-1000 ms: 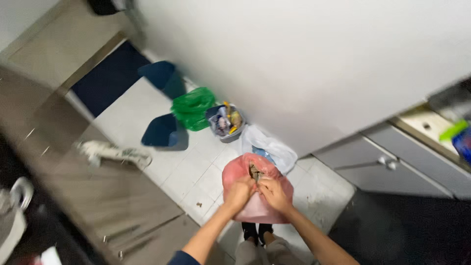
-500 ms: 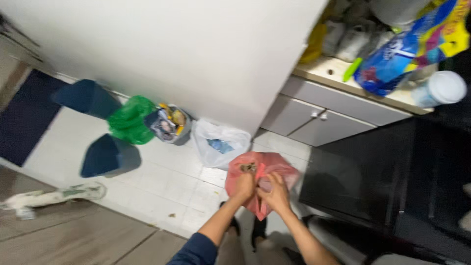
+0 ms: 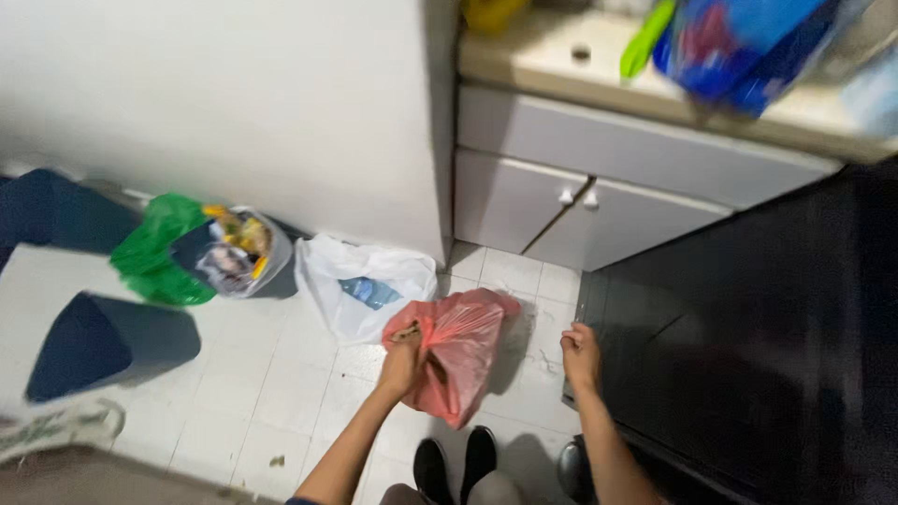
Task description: The person breaks down a cardboard box, gathers discarded packing materials and a plastic bottle into a red bag, and ties the bag closed.
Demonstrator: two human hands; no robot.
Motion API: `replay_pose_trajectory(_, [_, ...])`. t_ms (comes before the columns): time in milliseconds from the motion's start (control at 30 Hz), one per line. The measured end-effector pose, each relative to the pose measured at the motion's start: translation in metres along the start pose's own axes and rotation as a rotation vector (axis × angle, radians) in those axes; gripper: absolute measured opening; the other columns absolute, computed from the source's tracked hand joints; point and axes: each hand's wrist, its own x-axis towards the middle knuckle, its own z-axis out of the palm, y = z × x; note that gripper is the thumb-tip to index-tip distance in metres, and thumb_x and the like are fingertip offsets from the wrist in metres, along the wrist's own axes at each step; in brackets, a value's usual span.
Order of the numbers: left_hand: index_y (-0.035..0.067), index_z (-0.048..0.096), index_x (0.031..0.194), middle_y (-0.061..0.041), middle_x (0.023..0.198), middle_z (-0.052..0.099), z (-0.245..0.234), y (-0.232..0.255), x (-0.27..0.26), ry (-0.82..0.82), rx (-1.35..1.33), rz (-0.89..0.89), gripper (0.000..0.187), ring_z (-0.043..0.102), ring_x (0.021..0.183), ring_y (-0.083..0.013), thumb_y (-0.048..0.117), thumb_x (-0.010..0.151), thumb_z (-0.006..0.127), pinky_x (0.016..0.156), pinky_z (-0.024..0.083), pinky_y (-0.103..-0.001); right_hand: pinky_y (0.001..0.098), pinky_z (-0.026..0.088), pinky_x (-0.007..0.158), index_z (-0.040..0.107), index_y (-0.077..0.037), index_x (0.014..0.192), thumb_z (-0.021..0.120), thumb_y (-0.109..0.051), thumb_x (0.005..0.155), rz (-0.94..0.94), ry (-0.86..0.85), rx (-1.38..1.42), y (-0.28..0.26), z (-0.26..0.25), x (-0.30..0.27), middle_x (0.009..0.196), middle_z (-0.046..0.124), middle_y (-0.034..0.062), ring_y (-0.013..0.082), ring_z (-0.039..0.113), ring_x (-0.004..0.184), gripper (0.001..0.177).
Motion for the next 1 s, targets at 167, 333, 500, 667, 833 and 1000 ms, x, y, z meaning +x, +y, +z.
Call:
replay_pose_trajectory(167, [-0.001,0.073,0.084,-0.029,0.079,0.071,0.090,-0.137,0.062,0.160,0.079,-0.050,0.055,0.071,0.090,-0.0488,0.040,0.104,0.045,0.080,0.056,-0.059,0.0422,0.061,0.091,0.041,-0.018,0.156,0.083,-0.030,0.079,0.345,-0.126,-0.271,0.102,0.043,0.032,0.124,0.074,0.0099,0.0261,0.071,0.113,0.089])
replay_pose_trajectory(333, [0.005,0.073,0.099,-0.025,0.086,0.072,0.125,-0.184,0.123,0.326,0.105,-0.028,0.043,0.074,0.089,-0.0448,0.037,0.107,0.045,0.080,0.057,-0.054,0.0525,0.037,0.121,0.023,-0.017,0.167,0.092,-0.055,0.066,0.248,-0.337,-0.415,0.196,0.083,0.051,0.162,0.039,0.0211,0.0405,0.042,0.146,0.128])
replay_pose_trajectory(500, [0.008,0.071,0.094,-0.019,0.083,0.070,0.135,-0.197,0.167,0.555,0.144,0.135,0.033,0.068,0.090,-0.0426,0.032,0.106,0.052,0.082,0.052,-0.050,0.0564,0.035,0.122,0.007,-0.028,0.169,0.093,-0.073,0.054,0.146,-0.470,-0.720,0.240,0.128,0.074,0.163,0.031,0.0276,0.0450,0.037,0.149,0.150])
replay_pose_trajectory(667, [0.002,0.066,0.094,-0.025,0.093,0.070,0.112,-0.205,0.192,0.792,-0.012,0.306,0.018,0.066,0.098,-0.0467,0.018,0.101,0.062,0.085,0.050,-0.053,0.0683,0.043,0.107,-0.004,-0.023,0.169,0.092,-0.067,0.067,-0.050,-0.644,-1.059,0.240,0.192,0.096,0.168,0.013,0.0302,0.0528,0.023,0.152,0.146])
replay_pose_trajectory(833, [0.008,0.061,0.083,-0.013,0.080,0.066,0.122,-0.234,0.193,0.805,-0.092,0.247,0.024,0.063,0.080,-0.0336,0.023,0.103,0.057,0.077,0.046,-0.044,0.0571,0.050,0.103,0.031,-0.015,0.153,0.095,-0.053,0.063,-0.336,-0.518,-0.972,0.336,0.248,0.100,0.157,0.031,0.0256,0.0475,0.040,0.139,0.117])
replay_pose_trajectory(1000, [0.007,0.070,0.097,-0.006,0.079,0.067,0.107,-0.241,0.165,0.731,-0.180,0.149,0.025,0.059,0.073,-0.0222,0.026,0.104,0.055,0.074,0.043,-0.039,0.0426,0.062,0.071,0.058,-0.009,0.130,0.052,0.015,0.087,-0.296,-0.485,-0.882,0.308,0.242,0.078,0.126,0.059,0.0186,0.0343,0.067,0.101,0.049])
